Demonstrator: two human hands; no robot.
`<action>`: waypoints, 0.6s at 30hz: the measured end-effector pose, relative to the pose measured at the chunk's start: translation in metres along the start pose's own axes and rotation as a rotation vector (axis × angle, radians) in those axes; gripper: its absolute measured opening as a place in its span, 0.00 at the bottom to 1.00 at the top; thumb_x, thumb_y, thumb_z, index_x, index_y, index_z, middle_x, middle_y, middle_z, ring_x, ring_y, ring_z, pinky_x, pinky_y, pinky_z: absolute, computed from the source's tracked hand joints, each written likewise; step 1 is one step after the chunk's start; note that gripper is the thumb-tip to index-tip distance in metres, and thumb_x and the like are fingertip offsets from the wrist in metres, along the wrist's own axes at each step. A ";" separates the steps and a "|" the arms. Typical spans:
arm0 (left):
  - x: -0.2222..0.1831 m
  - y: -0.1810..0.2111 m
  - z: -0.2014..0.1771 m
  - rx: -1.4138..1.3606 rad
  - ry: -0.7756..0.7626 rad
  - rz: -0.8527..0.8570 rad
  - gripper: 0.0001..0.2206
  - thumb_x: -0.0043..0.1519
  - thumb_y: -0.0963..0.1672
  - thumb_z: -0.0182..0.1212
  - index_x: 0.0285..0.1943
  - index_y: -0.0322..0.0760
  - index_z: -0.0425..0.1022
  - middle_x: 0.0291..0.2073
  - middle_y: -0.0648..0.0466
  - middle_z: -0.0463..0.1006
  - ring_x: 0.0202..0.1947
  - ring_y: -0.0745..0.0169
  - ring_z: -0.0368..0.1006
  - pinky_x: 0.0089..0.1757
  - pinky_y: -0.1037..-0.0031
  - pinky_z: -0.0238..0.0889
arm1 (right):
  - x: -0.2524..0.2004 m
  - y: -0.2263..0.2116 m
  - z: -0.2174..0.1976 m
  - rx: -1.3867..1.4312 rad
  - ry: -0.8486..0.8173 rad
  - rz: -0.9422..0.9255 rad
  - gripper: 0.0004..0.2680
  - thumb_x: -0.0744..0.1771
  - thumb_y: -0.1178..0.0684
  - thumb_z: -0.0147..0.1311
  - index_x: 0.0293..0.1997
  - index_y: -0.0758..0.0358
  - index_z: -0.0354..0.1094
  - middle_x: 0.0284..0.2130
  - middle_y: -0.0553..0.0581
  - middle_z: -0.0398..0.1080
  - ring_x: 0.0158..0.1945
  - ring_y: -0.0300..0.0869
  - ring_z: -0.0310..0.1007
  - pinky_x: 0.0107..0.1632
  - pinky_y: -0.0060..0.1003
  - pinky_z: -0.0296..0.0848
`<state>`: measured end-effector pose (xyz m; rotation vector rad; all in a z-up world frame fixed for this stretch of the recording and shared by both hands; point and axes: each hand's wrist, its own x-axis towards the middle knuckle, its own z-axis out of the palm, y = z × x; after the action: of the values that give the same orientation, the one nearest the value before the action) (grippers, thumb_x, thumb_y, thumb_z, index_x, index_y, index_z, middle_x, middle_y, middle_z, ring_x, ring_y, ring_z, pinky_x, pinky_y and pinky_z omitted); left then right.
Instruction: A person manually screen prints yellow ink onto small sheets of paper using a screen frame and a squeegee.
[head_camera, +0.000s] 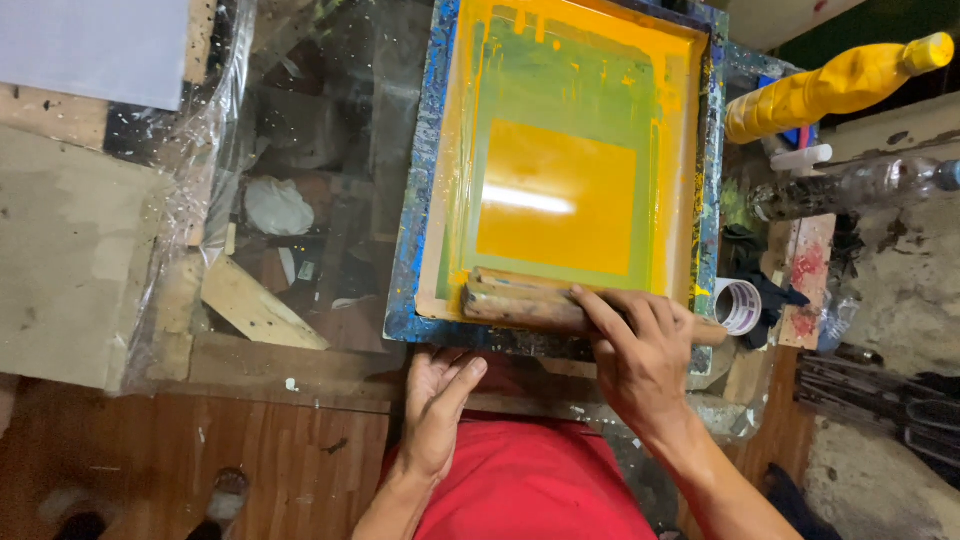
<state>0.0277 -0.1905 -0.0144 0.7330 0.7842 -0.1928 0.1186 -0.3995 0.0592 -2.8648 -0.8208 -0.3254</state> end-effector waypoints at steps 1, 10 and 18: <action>-0.001 0.002 0.002 -0.050 -0.054 0.063 0.17 0.59 0.36 0.64 0.56 0.35 0.66 0.51 0.43 0.76 0.54 0.56 0.74 0.57 0.68 0.69 | -0.003 -0.002 -0.004 0.020 -0.034 0.017 0.18 0.66 0.58 0.49 0.63 0.49 0.72 0.48 0.52 0.74 0.49 0.47 0.71 0.53 0.47 0.59; 0.003 0.000 -0.001 0.006 0.002 -0.008 0.15 0.58 0.37 0.67 0.46 0.37 0.63 0.45 0.41 0.76 0.50 0.53 0.76 0.55 0.65 0.71 | 0.005 0.002 0.026 -0.061 -0.021 -0.036 0.18 0.68 0.56 0.47 0.65 0.46 0.71 0.47 0.51 0.73 0.47 0.47 0.70 0.51 0.46 0.59; 0.002 0.005 0.001 0.022 0.018 -0.048 0.15 0.58 0.38 0.67 0.44 0.37 0.61 0.45 0.41 0.74 0.52 0.52 0.75 0.57 0.64 0.72 | 0.111 0.097 0.105 -0.220 0.005 -0.026 0.23 0.67 0.55 0.51 0.74 0.39 0.64 0.50 0.54 0.71 0.47 0.51 0.66 0.46 0.48 0.57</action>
<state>0.0322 -0.1874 -0.0125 0.7376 0.8187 -0.2387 0.2804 -0.4046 -0.0228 -3.0555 -0.8720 -0.4531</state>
